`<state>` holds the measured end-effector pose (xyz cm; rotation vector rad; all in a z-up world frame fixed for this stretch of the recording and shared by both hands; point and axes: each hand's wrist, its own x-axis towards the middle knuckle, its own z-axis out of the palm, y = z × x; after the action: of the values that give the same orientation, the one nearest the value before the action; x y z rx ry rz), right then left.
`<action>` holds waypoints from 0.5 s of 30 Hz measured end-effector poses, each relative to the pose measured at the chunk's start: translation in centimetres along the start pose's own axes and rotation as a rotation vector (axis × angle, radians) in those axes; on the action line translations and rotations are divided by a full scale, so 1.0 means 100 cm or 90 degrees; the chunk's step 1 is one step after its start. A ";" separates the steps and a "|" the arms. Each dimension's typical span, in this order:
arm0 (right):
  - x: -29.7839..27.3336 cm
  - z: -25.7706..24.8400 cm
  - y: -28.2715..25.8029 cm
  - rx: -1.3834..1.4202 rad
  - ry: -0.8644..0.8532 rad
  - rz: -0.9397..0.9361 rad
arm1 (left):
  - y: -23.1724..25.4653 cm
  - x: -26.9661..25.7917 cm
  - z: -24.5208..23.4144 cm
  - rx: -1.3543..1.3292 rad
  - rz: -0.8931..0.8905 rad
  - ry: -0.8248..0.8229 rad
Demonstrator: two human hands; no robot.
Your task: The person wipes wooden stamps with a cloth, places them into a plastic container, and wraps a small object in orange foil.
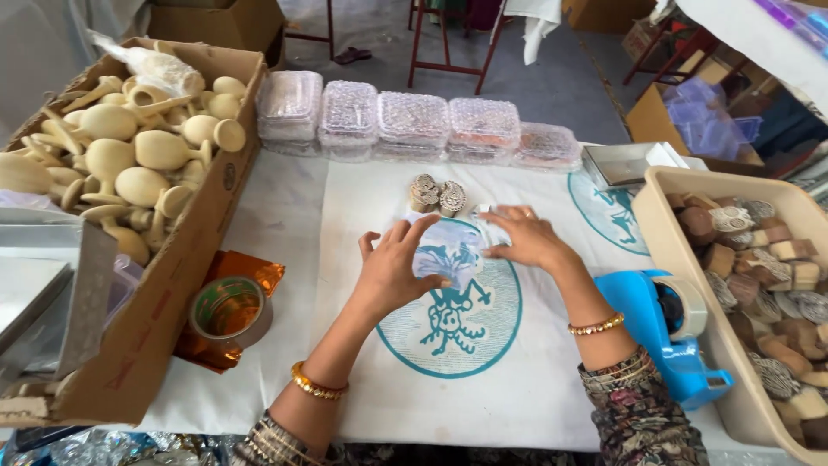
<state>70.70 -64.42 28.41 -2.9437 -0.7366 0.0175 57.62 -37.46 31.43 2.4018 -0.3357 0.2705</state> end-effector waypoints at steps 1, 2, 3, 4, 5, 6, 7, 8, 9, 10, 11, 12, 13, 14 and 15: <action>-0.008 0.005 0.002 0.012 -0.047 0.027 | 0.001 0.000 -0.001 -0.044 0.012 -0.011; -0.011 0.016 0.006 0.012 -0.046 0.031 | -0.009 0.000 0.008 -0.044 0.014 -0.013; -0.014 0.028 0.009 0.024 -0.016 0.028 | -0.019 0.001 0.017 -0.032 0.044 0.003; -0.015 0.038 0.012 0.036 0.014 0.023 | -0.030 0.002 0.024 -0.018 0.073 0.021; -0.012 0.043 0.014 0.037 0.016 0.023 | -0.022 0.003 0.016 -0.016 0.074 0.021; -0.012 0.050 0.016 0.047 0.077 0.011 | -0.014 0.003 0.009 -0.039 0.029 -0.010; -0.011 0.057 0.017 0.057 0.137 0.000 | -0.007 0.002 0.001 -0.060 -0.016 -0.042; -0.010 0.057 0.018 0.058 0.140 0.001 | -0.004 0.003 0.003 -0.058 -0.014 -0.043; -0.009 0.056 0.019 0.086 0.185 -0.008 | -0.002 0.003 0.004 -0.095 -0.048 -0.065; -0.008 0.057 0.020 0.116 0.229 -0.016 | 0.000 0.003 0.005 -0.132 -0.085 -0.088; -0.010 0.055 0.018 0.118 0.230 -0.015 | 0.002 0.002 0.010 -0.130 -0.084 -0.090; -0.011 0.052 0.018 0.161 0.288 -0.017 | 0.003 0.002 0.013 -0.112 -0.057 -0.060; -0.011 0.048 0.017 0.203 0.345 -0.019 | 0.004 0.002 0.017 -0.094 -0.030 -0.031; -0.015 0.041 0.011 0.204 0.346 -0.017 | -0.004 0.002 0.026 -0.094 -0.029 -0.032; -0.018 0.034 0.006 0.266 0.409 -0.013 | -0.013 0.001 0.035 -0.066 -0.020 0.018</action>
<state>69.24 -65.43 24.91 -2.3278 -0.5676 -0.6542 58.50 -38.83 28.10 2.2969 -0.2922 0.2662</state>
